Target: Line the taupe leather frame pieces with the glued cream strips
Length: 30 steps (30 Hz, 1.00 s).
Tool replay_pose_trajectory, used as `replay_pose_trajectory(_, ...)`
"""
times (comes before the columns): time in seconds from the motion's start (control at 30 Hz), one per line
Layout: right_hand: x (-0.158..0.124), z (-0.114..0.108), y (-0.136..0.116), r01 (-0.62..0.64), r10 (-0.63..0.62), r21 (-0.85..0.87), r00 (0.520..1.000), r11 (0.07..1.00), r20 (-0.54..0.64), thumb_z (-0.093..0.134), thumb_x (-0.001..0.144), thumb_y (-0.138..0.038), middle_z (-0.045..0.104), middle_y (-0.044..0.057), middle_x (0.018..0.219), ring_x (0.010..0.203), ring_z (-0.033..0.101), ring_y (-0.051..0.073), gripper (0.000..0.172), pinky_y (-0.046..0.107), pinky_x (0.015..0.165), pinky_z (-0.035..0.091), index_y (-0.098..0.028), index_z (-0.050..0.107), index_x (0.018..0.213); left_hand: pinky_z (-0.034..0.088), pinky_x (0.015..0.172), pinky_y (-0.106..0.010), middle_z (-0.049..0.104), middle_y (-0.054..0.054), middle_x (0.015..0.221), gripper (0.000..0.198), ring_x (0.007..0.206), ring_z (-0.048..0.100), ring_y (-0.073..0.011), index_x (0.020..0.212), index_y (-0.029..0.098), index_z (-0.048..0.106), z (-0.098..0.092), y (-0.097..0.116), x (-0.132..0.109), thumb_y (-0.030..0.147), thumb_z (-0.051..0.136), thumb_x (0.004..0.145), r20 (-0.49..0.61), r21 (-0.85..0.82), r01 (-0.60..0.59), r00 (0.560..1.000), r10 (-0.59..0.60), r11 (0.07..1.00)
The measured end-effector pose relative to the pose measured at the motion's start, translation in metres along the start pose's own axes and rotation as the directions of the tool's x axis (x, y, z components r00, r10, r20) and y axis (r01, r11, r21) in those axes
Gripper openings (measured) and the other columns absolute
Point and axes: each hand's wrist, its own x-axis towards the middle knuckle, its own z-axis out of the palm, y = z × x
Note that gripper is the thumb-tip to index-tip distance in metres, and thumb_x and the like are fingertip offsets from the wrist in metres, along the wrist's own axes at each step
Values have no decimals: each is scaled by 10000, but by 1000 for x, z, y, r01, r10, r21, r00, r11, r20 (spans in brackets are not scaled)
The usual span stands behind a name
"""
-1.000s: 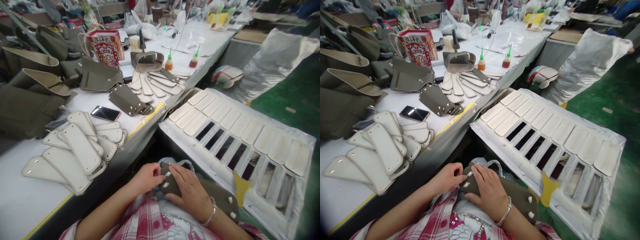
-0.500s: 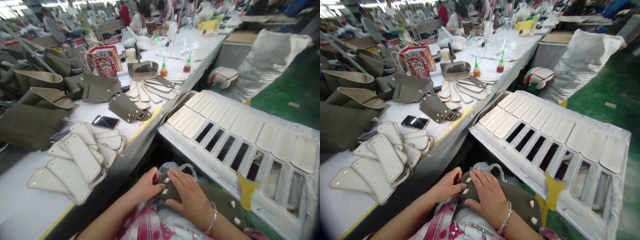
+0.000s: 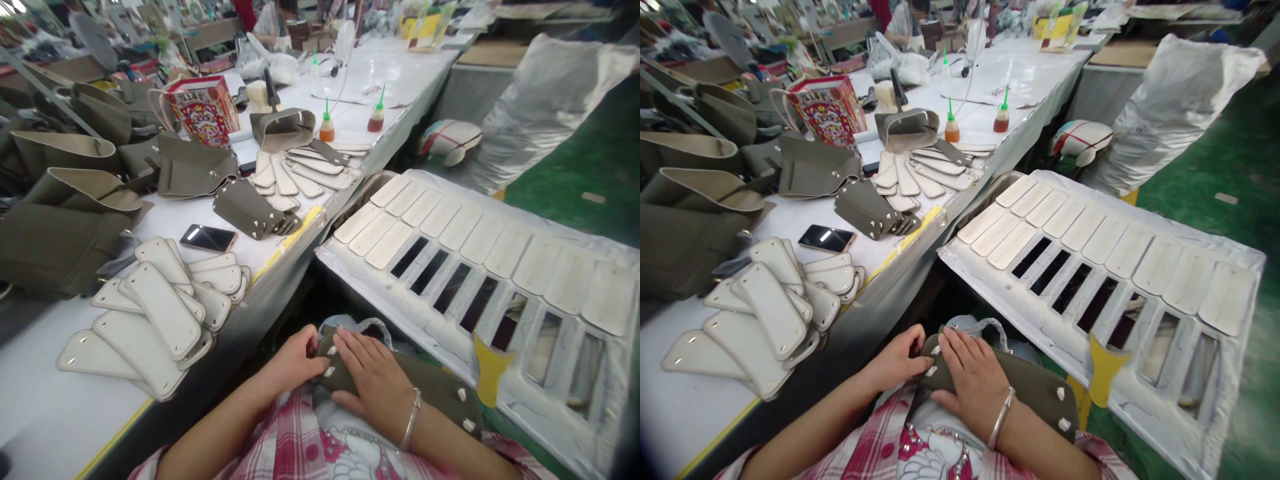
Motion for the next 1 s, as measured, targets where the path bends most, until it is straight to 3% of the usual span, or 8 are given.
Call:
replay_pose_trajectory(0.13, -29, -17, 23, 3, -4, -87, 1000, 996, -8, 583, 681, -616, 319, 105, 1358, 1222, 317, 222, 919, 420, 973, 332, -48, 299, 1344, 336, 541, -207, 452, 47, 682, 277, 604, 421, -126, 792, 151, 450, -15, 12, 0, 116, 702, 684, 46, 81, 14, 999, -18, 997)
replay_pose_trajectory(0.27, -75, -27, 57, -52, 30, -209, 994, 977, -109, 519, 693, -690, 377, 147, 1308, 1173, 365, 238, 944, 406, 930, 352, -29, 294, 1328, 405, 870, -270, 463, -16, 1109, 513, 995, 464, -185, 1144, 220, 435, -19, 43, -3, 179, 733, 728, 22, 222, -196, 980, 196, 955)
replay_pose_trajectory(0.37, -92, -24, 67, -64, 45, -206, 994, 976, -95, 587, 637, -682, 431, 157, 1250, 1118, 402, 251, 959, 403, 915, 351, -28, 341, 1295, 261, 1046, -338, 323, -62, 1286, 929, 1177, 310, -238, 1300, 201, 280, 8, 62, 0, 289, 883, 598, 213, 493, -449, 893, 396, 745)
replay_pose_trajectory(0.43, -93, -20, 65, -75, 63, -174, 995, 982, -76, 655, 579, -649, 454, 155, 1220, 1082, 415, 262, 965, 411, 903, 348, -29, 385, 1268, 236, 1050, -401, 330, -101, 1274, 1088, 1159, 309, -280, 1308, 151, 254, 33, 65, 5, 419, 926, 495, 378, 606, -558, 829, 413, 567)
replay_pose_trajectory(0.6, -94, -12, 57, -129, 123, -137, 991, 982, -51, 592, 643, -673, 399, 179, 1272, 1114, 358, 313, 915, 474, 913, 289, -33, 423, 1276, 303, 948, -439, 433, -113, 1130, 853, 1013, 396, -290, 1237, 113, 338, 69, 61, 13, 474, 792, 613, 430, 722, -552, 830, 355, 416)
replay_pose_trajectory(0.73, -101, -10, 57, -176, 174, -97, 984, 980, -32, 527, 702, -681, 356, 158, 1316, 1154, 317, 304, 876, 473, 951, 236, -91, 379, 1333, 290, 952, -414, 437, -92, 1135, 746, 1019, 394, -271, 1210, 140, 360, 68, 62, 11, 401, 763, 638, 426, 736, -545, 834, 351, 401)
replay_pose_trajectory(0.87, -102, -18, 57, -187, 187, -7, 982, 982, 10, 492, 734, -667, 390, 130, 1288, 1143, 334, 277, 815, 450, 971, 226, -122, 388, 1331, 289, 953, -413, 410, -77, 1190, 881, 1051, 377, -275, 1246, 170, 332, 64, 64, 9, 489, 823, 587, 441, 743, -545, 835, 328, 389)
replay_pose_trajectory(1.0, -102, -18, 54, -253, 253, 56, 967, 966, 8, 441, 842, -520, 392, 60, 1295, 1158, 336, 227, 581, 412, 994, 225, -198, 395, 1325, 279, 968, -398, 367, -55, 1243, 903, 1095, 358, -254, 1305, 205, 267, 65, 64, 8, 528, 797, 650, 493, 733, -583, 811, 316, 351)
